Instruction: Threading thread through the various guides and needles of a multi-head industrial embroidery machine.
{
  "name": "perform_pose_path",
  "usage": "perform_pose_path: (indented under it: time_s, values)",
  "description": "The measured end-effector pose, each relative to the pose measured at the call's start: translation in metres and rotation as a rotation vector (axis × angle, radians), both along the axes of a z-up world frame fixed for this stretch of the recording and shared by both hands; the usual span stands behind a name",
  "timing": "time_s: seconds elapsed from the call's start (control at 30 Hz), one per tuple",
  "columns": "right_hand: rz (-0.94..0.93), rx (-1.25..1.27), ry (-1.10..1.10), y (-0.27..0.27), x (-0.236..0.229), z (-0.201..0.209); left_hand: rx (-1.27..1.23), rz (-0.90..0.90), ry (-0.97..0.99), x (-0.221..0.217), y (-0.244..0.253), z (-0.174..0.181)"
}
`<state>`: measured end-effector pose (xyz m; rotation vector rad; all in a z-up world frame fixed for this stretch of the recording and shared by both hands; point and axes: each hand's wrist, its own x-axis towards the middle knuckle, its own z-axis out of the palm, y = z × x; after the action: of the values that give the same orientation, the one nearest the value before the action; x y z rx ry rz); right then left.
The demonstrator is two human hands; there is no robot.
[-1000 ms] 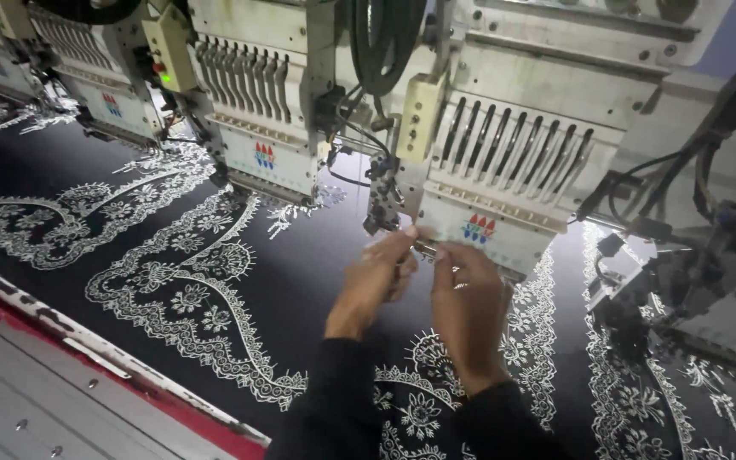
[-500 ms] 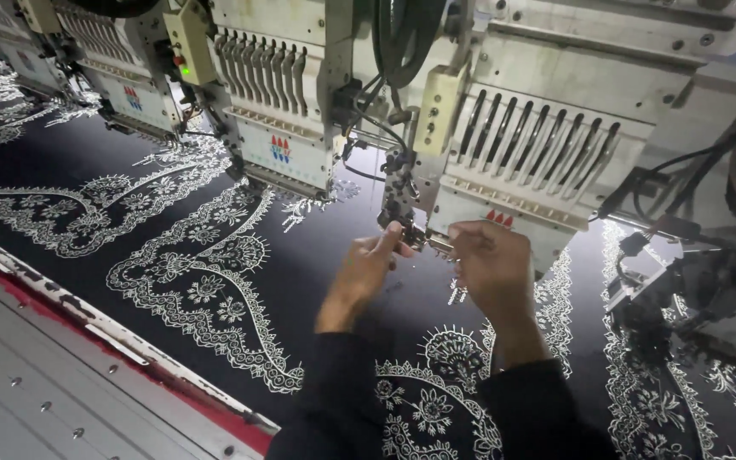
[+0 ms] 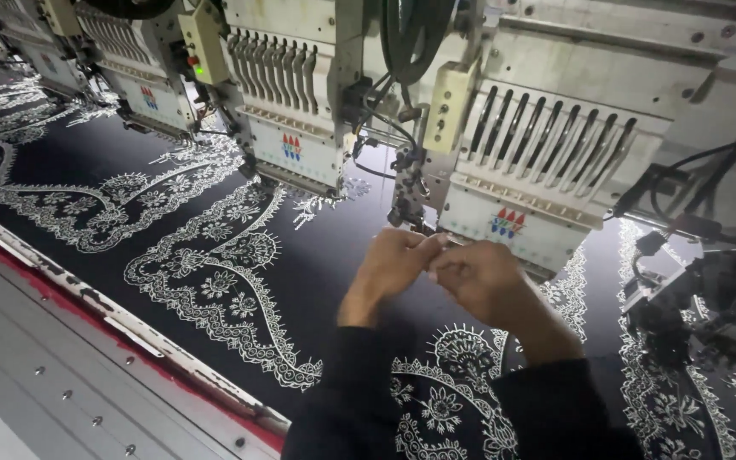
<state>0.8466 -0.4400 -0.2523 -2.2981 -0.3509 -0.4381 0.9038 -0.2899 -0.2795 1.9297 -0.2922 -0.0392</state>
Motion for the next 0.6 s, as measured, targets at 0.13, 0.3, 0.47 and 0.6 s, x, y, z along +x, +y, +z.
perform_pose_path:
  time_s: [0.13, 0.3, 0.47, 0.6]
  values:
    - [-0.174, -0.213, 0.139, 0.002, -0.012, 0.019, -0.013, 0.009, 0.038, -0.001, 0.016, -0.012]
    - [-0.095, -0.191, 0.131, -0.022, 0.011, -0.027, 0.045, -0.139, 0.035, -0.036, 0.032, 0.024]
    - [0.036, -0.152, -0.300, -0.028, 0.033, -0.049, -0.126, -0.076, 0.069, -0.029, 0.026, 0.011]
    - [0.073, -0.105, -0.473, -0.019, 0.035, -0.031, -0.268, -0.022, 0.091, -0.034, 0.024, 0.017]
